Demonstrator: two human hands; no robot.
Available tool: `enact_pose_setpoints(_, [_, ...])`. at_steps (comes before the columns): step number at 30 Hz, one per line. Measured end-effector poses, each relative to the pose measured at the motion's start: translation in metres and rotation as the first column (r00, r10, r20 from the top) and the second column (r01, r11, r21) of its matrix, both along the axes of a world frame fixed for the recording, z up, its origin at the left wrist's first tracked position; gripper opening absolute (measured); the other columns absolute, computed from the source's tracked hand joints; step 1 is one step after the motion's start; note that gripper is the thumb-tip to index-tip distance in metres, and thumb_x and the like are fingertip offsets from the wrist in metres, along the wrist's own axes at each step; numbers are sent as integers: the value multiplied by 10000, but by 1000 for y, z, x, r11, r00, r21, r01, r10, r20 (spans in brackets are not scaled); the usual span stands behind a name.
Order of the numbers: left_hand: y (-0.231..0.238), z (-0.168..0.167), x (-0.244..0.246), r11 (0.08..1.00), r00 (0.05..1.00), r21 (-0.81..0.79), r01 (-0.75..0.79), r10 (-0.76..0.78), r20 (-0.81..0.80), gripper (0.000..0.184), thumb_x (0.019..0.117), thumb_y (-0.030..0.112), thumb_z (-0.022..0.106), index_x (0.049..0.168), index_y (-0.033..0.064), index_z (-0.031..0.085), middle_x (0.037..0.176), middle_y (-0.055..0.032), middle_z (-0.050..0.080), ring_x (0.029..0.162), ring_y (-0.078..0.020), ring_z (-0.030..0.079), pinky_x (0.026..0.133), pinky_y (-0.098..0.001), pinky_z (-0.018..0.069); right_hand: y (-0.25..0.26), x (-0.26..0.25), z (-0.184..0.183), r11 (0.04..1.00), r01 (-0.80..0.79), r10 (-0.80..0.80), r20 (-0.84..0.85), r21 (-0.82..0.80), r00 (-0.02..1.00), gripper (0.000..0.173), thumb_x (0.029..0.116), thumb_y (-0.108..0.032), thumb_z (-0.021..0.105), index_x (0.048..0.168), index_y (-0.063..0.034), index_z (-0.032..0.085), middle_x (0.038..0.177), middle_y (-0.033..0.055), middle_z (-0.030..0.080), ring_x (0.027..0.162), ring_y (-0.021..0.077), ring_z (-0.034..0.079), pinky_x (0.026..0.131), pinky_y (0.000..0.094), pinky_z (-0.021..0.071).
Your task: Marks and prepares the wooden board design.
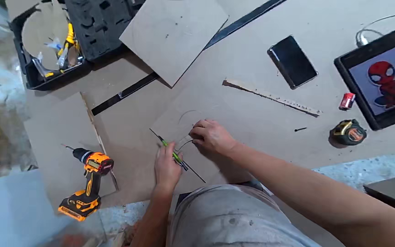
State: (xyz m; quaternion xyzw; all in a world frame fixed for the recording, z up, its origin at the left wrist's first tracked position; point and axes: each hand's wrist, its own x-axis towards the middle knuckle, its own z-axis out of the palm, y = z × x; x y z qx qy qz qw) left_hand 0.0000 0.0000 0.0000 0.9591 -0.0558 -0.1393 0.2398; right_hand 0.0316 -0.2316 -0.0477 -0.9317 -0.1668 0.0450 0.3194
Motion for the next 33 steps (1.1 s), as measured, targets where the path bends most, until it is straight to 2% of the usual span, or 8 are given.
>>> enact_pose_setpoints(3, [-6, -31, -8, 994, 993, 86, 73, -80, 81, 363, 980, 357, 686, 1302, 190, 672, 1087, -126, 634, 1027, -310, 629, 869, -486, 557, -11, -10, -4, 999, 34, -34, 12, -15, 999, 270, 938, -381, 703, 1148, -215, 736, 1178, 28, 689, 1107, 237, 635, 942, 443, 529])
enact_pose_setpoints(5, [-8, -33, -8, 992, 990, 91, 86, -95, 105, 329, 1007, 349, 648, 1298, 200, 682, 1076, -122, 633, 1018, -298, 630, 847, -457, 565, -15, -17, -8, 999, 48, -48, 46, 1, 998, 297, 953, -419, 678, 1167, -221, 736, 1194, 24, 685, 1115, 231, 629, 945, 435, 524])
enact_pose_setpoints(8, [-9, -29, -7, 998, 996, 55, 30, -35, 86, 346, 1027, 330, 626, 1346, 200, 647, 1080, -119, 621, 1003, -284, 631, 818, -445, 575, -16, -19, -15, 998, 51, -55, 101, 49, 993, 239, 986, -392, 648, 1147, -253, 756, 1147, 5, 686, 1093, 207, 622, 937, 418, 515])
enact_pose_setpoints(11, [-8, -34, -5, 999, 990, 39, 15, -21, 141, 290, 1022, 288, 637, 1282, 173, 693, 1027, -116, 626, 956, -276, 637, 797, -422, 577, -10, -17, -18, 996, 73, -79, 111, 56, 991, 211, 987, -391, 639, 1115, -284, 769, 1097, -10, 694, 1059, 196, 622, 897, 421, 496])
enact_pose_setpoints(15, [-9, -35, -3, 1000, 982, 17, -21, 17, 189, 251, 1016, 253, 644, 1235, 153, 716, 976, -105, 633, 923, -255, 642, 794, -404, 577, -5, -16, -16, 994, 104, -108, 120, 37, 987, 206, 983, -422, 639, 1106, -328, 774, 1051, -25, 692, 1029, 187, 621, 877, 419, 489])
enact_pose_setpoints(21, [-3, -44, -2, 999, 972, -36, -12, 20, 236, 228, 985, 237, 677, 1182, 149, 750, 938, -88, 633, 877, -225, 641, 768, -357, 578, -6, -18, -18, 993, 110, -115, 150, 42, 982, 202, 984, -423, 638, 1100, -335, 777, 1034, -30, 685, 1018, 176, 617, 873, 405, 485])
enact_pose_setpoints(33, [-1, -48, -2, 998, 965, -54, 20, -5, 261, 220, 1003, 266, 663, 1170, 155, 753, 948, -80, 629, 903, -212, 635, 795, -347, 572, -7, -19, -19, 993, 113, -115, 171, 22, 978, 206, 1000, -431, 621, 1102, -342, 776, 1025, -29, 678, 1021, 174, 613, 892, 403, 475])
